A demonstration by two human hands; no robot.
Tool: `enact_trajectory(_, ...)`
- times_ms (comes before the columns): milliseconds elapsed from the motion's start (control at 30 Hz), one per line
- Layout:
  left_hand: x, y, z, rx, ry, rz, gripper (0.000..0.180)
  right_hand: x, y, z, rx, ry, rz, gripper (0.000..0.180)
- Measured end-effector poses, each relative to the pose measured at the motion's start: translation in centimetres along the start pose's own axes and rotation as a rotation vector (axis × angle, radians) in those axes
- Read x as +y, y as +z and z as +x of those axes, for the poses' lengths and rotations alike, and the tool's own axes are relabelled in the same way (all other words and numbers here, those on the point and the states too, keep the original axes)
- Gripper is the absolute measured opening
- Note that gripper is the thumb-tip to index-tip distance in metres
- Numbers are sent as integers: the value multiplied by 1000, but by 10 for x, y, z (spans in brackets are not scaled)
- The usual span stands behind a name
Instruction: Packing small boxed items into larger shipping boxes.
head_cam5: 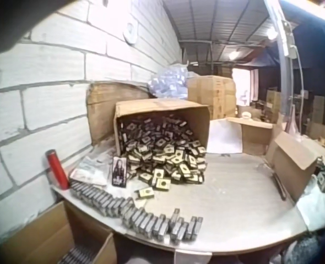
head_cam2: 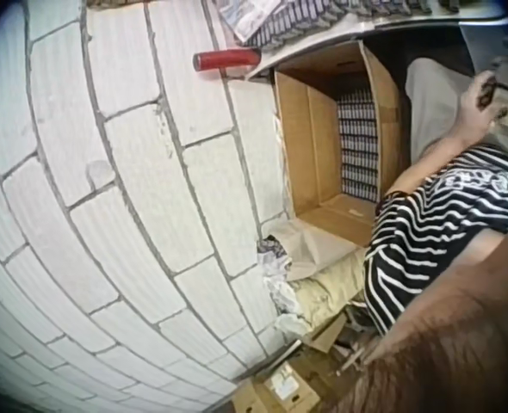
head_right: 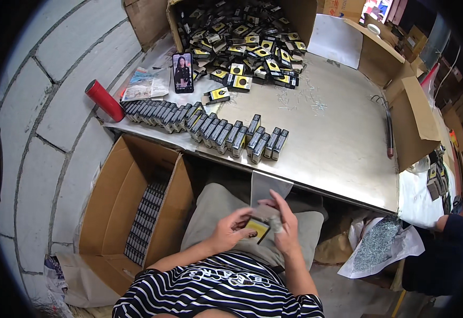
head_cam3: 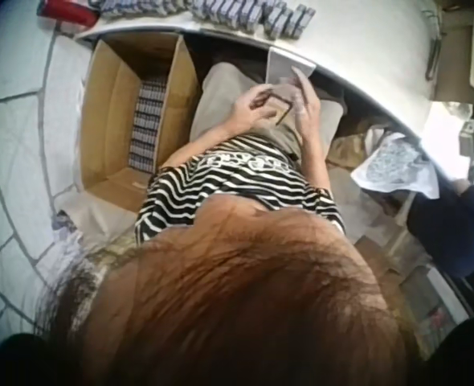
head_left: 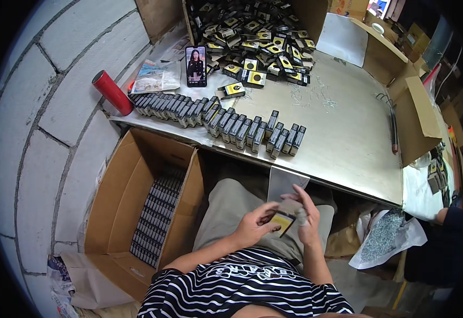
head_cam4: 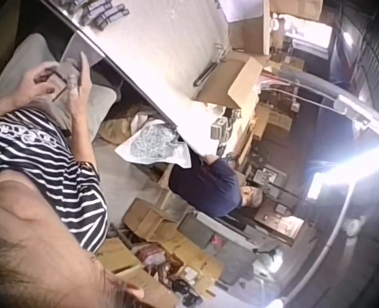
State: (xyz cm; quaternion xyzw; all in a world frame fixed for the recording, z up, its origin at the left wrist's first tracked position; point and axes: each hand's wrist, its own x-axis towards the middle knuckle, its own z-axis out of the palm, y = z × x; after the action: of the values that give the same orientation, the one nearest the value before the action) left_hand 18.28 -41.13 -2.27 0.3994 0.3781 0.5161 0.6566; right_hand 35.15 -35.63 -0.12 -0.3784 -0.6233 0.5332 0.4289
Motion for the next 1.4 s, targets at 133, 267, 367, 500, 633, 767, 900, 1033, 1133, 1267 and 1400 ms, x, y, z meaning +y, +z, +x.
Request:
enact_trajectory(133,1,9,-3,105,393,53,60,-5,11,1,65,55,454,63)
enact_trajectory(267,20,11,12,-24,896,844,65,-16,15,4,-12,142,651,67)
enact_trajectory(367,20,1,16,10,862,1000,66,-25,11,15,-115,89,643,62)
enact_trajectory(500,19,-8,20,-30,794,1070,65,-25,5,18,-212,145,678,52)
enact_trajectory(633,11,-14,25,-38,727,963,62,-12,10,13,-77,203,503,40)
enact_trajectory(767,17,-8,30,75,733,793,64,-11,7,11,38,178,208,24)
enact_trajectory(900,15,-2,28,151,398,340,69,-5,9,9,36,8,301,16)
enact_trajectory(1033,26,-2,26,118,269,423,74,-7,13,11,85,9,122,18)
enact_trajectory(1133,27,1,25,76,318,586,75,-5,3,9,116,120,222,19)
enact_trajectory(1267,26,2,25,25,318,557,70,-5,-7,6,52,119,240,17)
enact_trajectory(1400,23,1,28,-7,187,348,62,-7,-13,0,-15,118,182,20)
